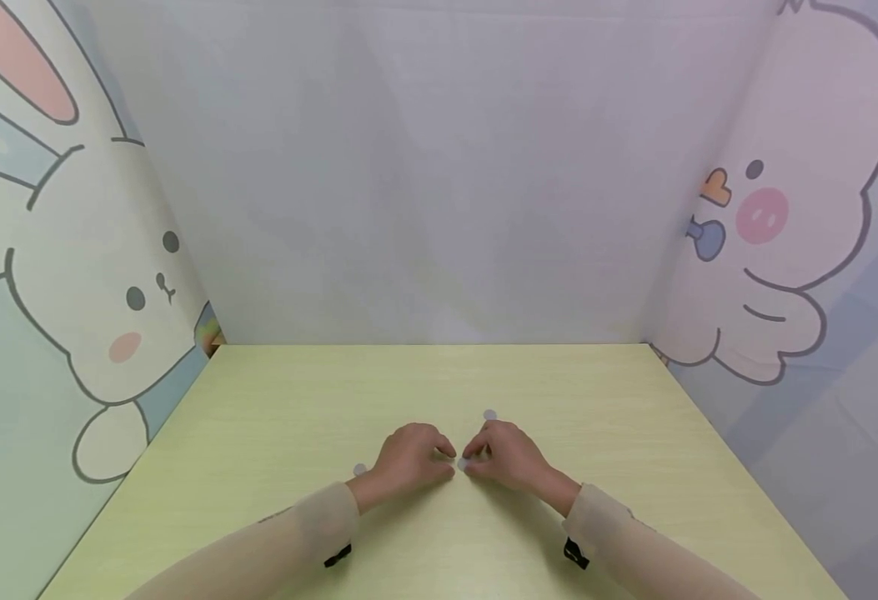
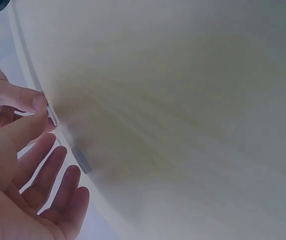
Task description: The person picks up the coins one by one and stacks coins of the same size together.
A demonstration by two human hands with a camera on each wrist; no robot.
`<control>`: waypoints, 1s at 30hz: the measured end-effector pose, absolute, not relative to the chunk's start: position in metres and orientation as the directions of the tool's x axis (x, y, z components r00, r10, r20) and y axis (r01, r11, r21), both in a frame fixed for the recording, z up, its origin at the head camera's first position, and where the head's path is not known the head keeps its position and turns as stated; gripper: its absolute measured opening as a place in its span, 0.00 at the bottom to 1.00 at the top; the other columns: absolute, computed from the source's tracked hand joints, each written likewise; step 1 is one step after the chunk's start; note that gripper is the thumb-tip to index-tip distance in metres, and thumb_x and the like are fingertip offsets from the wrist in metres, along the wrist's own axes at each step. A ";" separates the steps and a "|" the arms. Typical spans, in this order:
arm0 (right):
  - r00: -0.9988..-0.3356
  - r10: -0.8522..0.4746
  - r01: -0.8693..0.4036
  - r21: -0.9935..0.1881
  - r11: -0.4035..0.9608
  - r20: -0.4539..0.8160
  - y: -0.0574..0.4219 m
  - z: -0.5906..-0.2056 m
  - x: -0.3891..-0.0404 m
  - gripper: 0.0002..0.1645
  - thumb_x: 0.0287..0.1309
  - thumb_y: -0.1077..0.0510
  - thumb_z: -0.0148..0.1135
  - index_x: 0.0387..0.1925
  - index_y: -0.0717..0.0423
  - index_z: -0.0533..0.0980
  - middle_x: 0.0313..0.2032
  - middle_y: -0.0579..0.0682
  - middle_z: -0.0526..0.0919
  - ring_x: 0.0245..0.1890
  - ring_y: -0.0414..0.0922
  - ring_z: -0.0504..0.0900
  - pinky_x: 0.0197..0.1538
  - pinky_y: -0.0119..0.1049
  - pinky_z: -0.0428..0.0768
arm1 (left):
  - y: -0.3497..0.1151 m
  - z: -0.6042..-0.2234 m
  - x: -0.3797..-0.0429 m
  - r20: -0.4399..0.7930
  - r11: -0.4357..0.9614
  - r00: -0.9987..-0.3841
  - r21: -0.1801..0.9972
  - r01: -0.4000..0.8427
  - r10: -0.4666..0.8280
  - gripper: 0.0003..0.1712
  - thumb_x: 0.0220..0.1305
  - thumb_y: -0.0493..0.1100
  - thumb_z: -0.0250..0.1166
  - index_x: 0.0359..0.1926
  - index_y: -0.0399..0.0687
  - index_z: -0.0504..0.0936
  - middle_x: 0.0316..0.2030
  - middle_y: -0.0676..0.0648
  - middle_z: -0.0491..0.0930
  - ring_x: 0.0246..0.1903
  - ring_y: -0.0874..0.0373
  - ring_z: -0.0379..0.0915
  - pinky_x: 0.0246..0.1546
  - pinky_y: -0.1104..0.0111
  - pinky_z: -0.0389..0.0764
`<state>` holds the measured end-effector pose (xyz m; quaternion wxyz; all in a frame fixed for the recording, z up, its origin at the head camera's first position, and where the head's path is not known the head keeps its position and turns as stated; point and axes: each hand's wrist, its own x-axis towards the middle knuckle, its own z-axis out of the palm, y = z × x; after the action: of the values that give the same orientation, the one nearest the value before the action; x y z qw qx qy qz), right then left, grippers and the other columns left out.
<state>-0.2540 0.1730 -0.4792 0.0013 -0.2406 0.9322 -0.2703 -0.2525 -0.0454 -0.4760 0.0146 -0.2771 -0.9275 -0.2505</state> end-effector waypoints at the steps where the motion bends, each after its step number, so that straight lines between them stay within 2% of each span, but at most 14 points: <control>1: -0.885 -0.448 -0.446 -0.505 0.739 0.127 0.173 -0.479 -0.254 0.06 0.56 0.59 0.82 0.36 0.50 0.92 0.33 0.40 0.88 0.35 0.43 0.81 0.37 0.32 0.76 | -0.044 -0.476 -0.252 0.164 0.720 -0.846 0.459 0.520 0.507 0.10 0.58 0.44 0.81 0.41 0.54 0.95 0.38 0.58 0.90 0.43 0.59 0.83 0.42 0.64 0.83; 20: -0.868 -0.469 -0.485 -0.488 0.725 0.167 0.174 -0.482 -0.257 0.06 0.54 0.59 0.83 0.35 0.50 0.93 0.33 0.40 0.90 0.33 0.42 0.81 0.35 0.31 0.75 | -0.030 -0.478 -0.255 0.188 0.720 -0.852 0.465 0.515 0.488 0.03 0.59 0.43 0.79 0.36 0.56 0.96 0.32 0.60 0.89 0.36 0.65 0.80 0.34 0.69 0.79; 30: -0.874 -0.457 -0.475 -0.490 0.730 0.167 0.174 -0.482 -0.256 0.05 0.55 0.59 0.82 0.35 0.49 0.93 0.32 0.40 0.90 0.33 0.42 0.80 0.34 0.31 0.74 | -0.028 -0.479 -0.255 0.191 0.721 -0.862 0.480 0.499 0.470 0.02 0.60 0.45 0.80 0.35 0.56 0.95 0.33 0.60 0.89 0.37 0.64 0.82 0.35 0.67 0.81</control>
<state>-0.2563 0.1744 -0.4822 -0.0173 -0.2506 0.9300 -0.2683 -0.2549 -0.0280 -0.4791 0.0279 -0.2612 -0.9273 -0.2666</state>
